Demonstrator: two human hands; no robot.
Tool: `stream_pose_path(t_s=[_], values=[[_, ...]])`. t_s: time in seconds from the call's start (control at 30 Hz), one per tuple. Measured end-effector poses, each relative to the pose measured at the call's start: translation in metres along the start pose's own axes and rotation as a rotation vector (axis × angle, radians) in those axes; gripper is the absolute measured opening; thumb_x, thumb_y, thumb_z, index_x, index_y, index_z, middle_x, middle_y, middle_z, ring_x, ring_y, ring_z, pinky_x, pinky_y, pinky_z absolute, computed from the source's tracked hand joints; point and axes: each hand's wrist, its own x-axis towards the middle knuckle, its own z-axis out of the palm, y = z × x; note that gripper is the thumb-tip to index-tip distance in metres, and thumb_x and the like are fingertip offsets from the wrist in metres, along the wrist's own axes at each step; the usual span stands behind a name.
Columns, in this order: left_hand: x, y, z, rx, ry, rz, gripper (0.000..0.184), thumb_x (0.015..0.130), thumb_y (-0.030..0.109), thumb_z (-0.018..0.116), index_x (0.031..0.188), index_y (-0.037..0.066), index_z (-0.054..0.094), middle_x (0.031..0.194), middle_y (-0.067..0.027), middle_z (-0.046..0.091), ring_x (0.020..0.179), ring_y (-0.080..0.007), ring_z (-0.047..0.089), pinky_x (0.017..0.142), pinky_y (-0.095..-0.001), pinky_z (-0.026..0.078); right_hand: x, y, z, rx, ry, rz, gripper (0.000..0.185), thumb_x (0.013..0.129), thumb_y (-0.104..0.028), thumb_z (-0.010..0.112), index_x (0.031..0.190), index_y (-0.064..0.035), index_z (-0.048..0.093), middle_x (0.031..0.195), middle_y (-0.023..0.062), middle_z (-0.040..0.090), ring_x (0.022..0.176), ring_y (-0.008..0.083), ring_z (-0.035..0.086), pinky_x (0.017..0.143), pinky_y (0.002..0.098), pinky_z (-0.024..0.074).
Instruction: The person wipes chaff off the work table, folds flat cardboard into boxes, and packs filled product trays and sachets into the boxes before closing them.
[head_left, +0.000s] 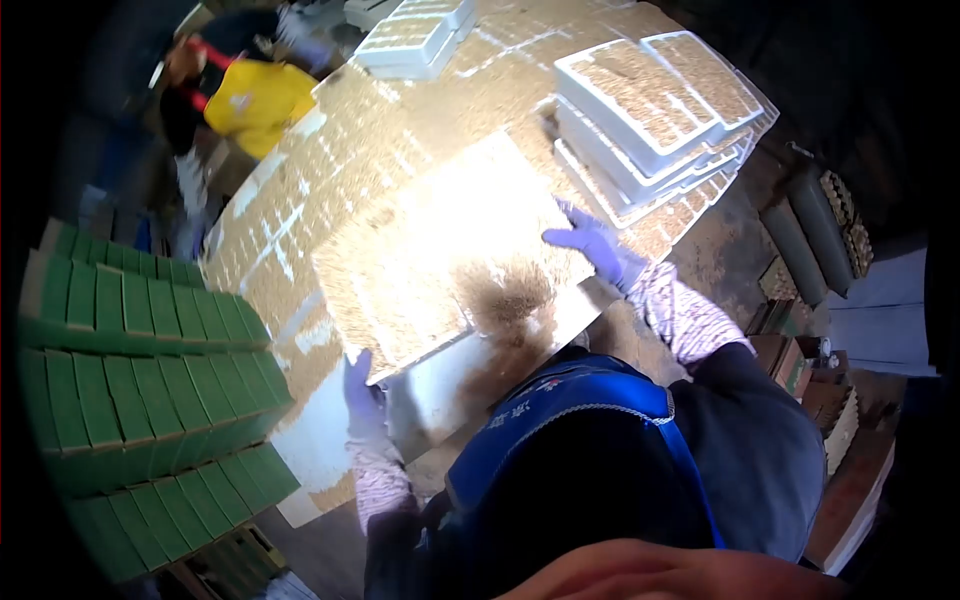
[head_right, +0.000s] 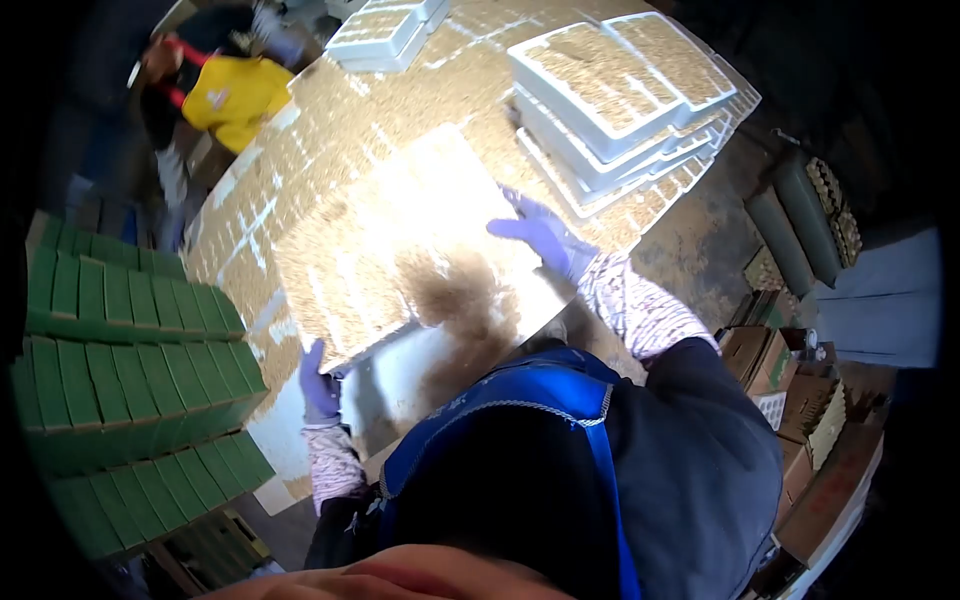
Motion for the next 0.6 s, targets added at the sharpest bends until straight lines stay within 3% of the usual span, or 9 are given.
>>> stream_pose_path(t_s=[0.1,0.17,0.23,0.27,0.3,0.33,0.47,0.53,0.6], values=[[-0.005,0.083,0.068,0.278,-0.052,-0.079,0.054,0.099,0.028,0.056,0.146,0.003,0.043,0.128,-0.0118,0.063,0.103,-0.0195,0.067,0.075,-0.0288,0.056,-0.009,-0.097,-0.065,-0.201,0.099,-0.084,0.094,0.089,-0.045,0.07,0.155,0.0051,0.026,0.152,0.0253,0.043,0.142,0.0304,0.041,0.119,0.0372,0.0305],[-0.007,0.124,0.156,0.158,-0.189,0.083,0.056,0.099,0.028,0.056,0.146,0.003,0.04,0.13,-0.0122,0.061,0.102,-0.0198,0.067,0.078,-0.0295,0.057,-0.02,-0.162,-0.108,-0.172,0.15,-0.063,0.104,0.085,-0.052,0.072,0.155,0.0083,0.023,0.147,0.0272,0.048,0.136,0.0312,0.05,0.115,0.0357,0.038],[0.004,0.128,0.246,0.023,-0.313,0.233,0.054,0.099,0.03,0.057,0.144,0.003,0.043,0.133,-0.0138,0.061,0.109,-0.0242,0.066,0.084,-0.0384,0.058,-0.013,-0.19,-0.179,-0.038,0.074,-0.133,0.068,0.091,-0.042,0.069,0.136,0.0076,0.053,0.124,0.0203,0.066,0.11,0.0202,0.069,0.097,0.0293,0.0545],[0.015,0.128,0.278,0.016,-0.368,0.252,0.052,0.099,0.032,0.058,0.141,0.003,0.048,0.133,-0.0139,0.062,0.111,-0.0253,0.066,0.084,-0.0428,0.058,-0.02,-0.212,-0.203,0.058,0.104,-0.066,0.051,0.094,-0.035,0.067,0.125,0.005,0.062,0.112,0.0161,0.071,0.098,0.017,0.073,0.09,0.0287,0.0587],[0.026,0.122,0.311,0.026,-0.406,0.213,0.053,0.099,0.033,0.059,0.142,0.004,0.046,0.134,-0.0137,0.06,0.113,-0.0256,0.065,0.086,-0.0448,0.058,-0.019,-0.223,-0.24,0.106,0.088,-0.151,0.048,0.095,-0.032,0.067,0.126,0.0042,0.062,0.11,0.0155,0.072,0.093,0.0179,0.074,0.087,0.0283,0.0603],[0.037,0.116,0.346,0.034,-0.446,0.181,0.055,0.099,0.033,0.06,0.143,0.005,0.044,0.135,-0.0135,0.059,0.114,-0.026,0.064,0.088,-0.0468,0.057,-0.017,-0.236,-0.279,0.096,0.112,-0.053,0.044,0.095,-0.03,0.066,0.125,0.0034,0.063,0.112,0.0153,0.072,0.096,0.0181,0.073,0.089,0.0289,0.0596],[0.058,0.081,0.464,0.282,-0.458,0.154,0.069,0.095,0.043,0.063,0.147,0.01,0.031,0.128,-0.0132,0.058,0.11,-0.0262,0.063,0.089,-0.0441,0.056,-0.009,-0.234,-0.402,-0.014,0.333,-0.019,0.047,0.09,-0.032,0.07,0.124,0.0005,0.064,0.115,0.0136,0.071,0.096,0.0202,0.073,0.089,0.0306,0.0581],[0.078,0.057,0.497,0.23,-0.555,0.128,0.083,0.093,0.048,0.063,0.152,0.006,0.023,0.125,-0.0153,0.059,0.105,-0.0254,0.065,0.082,-0.0393,0.058,-0.003,-0.216,-0.441,0.021,0.392,0.034,0.049,0.088,-0.032,0.073,0.124,0.0008,0.064,0.115,0.0141,0.072,0.097,0.0214,0.072,0.089,0.0315,0.0578],[0.081,0.053,0.513,0.484,-0.547,0.183,0.099,0.093,0.056,0.058,0.154,-0.006,0.01,0.12,-0.0202,0.061,0.096,-0.0226,0.067,0.072,-0.034,0.058,0.008,-0.194,-0.471,0.057,0.406,0.115,0.05,0.088,-0.03,0.073,0.128,-0.0023,0.064,0.12,0.0126,0.07,0.105,0.0196,0.07,0.098,0.0314,0.0541]])
